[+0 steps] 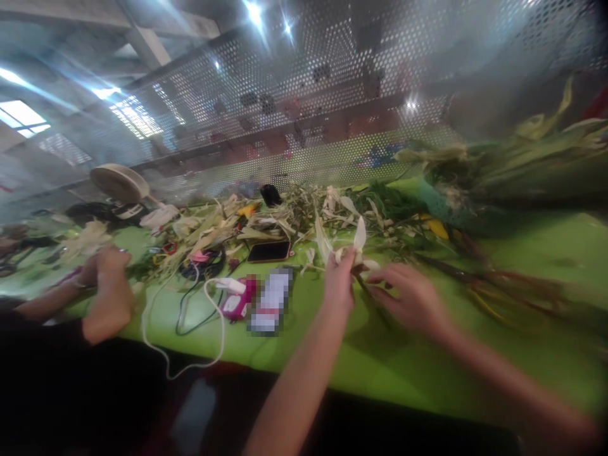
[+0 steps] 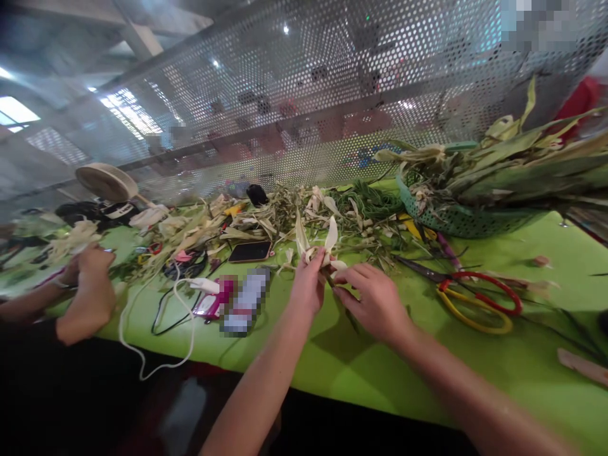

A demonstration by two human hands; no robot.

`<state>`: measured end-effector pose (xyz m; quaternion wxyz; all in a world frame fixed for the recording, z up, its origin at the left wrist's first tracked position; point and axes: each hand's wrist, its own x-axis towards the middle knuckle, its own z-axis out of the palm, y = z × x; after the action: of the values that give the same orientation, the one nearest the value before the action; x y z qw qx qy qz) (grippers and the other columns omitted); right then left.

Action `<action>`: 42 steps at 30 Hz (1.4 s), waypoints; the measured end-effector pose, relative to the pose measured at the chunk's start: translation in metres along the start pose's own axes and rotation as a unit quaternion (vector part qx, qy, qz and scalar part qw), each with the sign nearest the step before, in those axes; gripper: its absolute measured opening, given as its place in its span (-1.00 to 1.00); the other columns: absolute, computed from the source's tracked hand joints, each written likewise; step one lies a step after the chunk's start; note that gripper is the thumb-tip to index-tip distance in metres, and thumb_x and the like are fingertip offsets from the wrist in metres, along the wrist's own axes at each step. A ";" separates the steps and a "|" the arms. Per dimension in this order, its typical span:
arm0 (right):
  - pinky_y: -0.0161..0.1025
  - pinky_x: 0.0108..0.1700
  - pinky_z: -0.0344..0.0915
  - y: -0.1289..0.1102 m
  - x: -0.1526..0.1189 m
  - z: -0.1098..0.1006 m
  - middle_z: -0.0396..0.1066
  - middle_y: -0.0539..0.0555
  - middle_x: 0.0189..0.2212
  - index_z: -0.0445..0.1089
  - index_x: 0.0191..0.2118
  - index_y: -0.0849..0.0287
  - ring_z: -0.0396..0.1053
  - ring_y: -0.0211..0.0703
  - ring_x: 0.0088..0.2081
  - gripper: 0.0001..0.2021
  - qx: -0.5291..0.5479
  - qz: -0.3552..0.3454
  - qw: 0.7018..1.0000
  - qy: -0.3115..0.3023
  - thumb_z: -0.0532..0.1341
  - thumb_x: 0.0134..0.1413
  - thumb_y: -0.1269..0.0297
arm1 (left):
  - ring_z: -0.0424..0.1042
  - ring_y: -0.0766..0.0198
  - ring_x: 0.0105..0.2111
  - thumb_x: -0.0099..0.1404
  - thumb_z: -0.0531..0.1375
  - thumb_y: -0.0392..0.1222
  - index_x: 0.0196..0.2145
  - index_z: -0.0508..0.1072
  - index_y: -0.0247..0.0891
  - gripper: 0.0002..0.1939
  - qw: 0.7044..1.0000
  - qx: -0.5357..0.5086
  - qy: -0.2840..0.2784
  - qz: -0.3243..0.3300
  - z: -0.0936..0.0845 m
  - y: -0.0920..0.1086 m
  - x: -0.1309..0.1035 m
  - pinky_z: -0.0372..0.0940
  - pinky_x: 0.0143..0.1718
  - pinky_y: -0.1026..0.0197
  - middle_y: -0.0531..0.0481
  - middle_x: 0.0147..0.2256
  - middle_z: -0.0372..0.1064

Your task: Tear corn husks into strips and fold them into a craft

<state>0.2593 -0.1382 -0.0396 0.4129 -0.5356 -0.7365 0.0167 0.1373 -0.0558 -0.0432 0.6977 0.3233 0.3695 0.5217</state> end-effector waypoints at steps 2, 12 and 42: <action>-0.14 -0.22 0.35 0.001 -0.001 0.009 0.53 0.11 -0.23 0.47 -0.21 0.12 0.45 -0.02 -0.23 -0.91 -0.005 0.001 1.000 -0.019 0.23 0.18 0.38 | 0.40 0.38 -0.53 0.06 0.38 -0.03 -0.22 0.30 -0.23 -0.56 1.000 -0.014 0.007 -0.013 0.002 -0.002 -0.003 0.26 -0.45 0.32 0.10 -0.46 0.39; -0.22 -0.34 0.19 -0.012 -0.007 0.026 0.53 0.13 -0.26 0.49 -0.21 0.18 0.41 -0.05 -0.30 -0.87 -0.121 0.075 0.990 -0.021 0.20 0.14 0.41 | 0.47 0.31 -0.44 0.03 0.42 -0.03 -0.16 0.33 -0.22 -0.51 0.999 -0.030 0.034 -0.011 0.011 -0.016 -0.015 0.30 -0.38 0.28 0.05 -0.40 0.45; -0.28 -0.39 0.24 -0.007 -0.003 0.006 0.46 0.05 -0.31 0.42 -0.30 0.12 0.37 -0.22 -0.43 -0.93 0.109 0.137 0.982 -0.077 0.18 0.14 0.34 | 0.19 0.46 -0.59 0.18 0.32 0.06 -0.33 0.33 -0.24 -0.65 0.982 0.146 0.025 0.116 -0.013 -0.007 0.011 0.09 -0.53 0.33 0.15 -0.52 0.27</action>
<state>0.2507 -0.1413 -0.0418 0.4048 -0.5803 -0.6796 0.1938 0.1314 -0.0466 -0.0584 0.5687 0.4490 0.4190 0.5472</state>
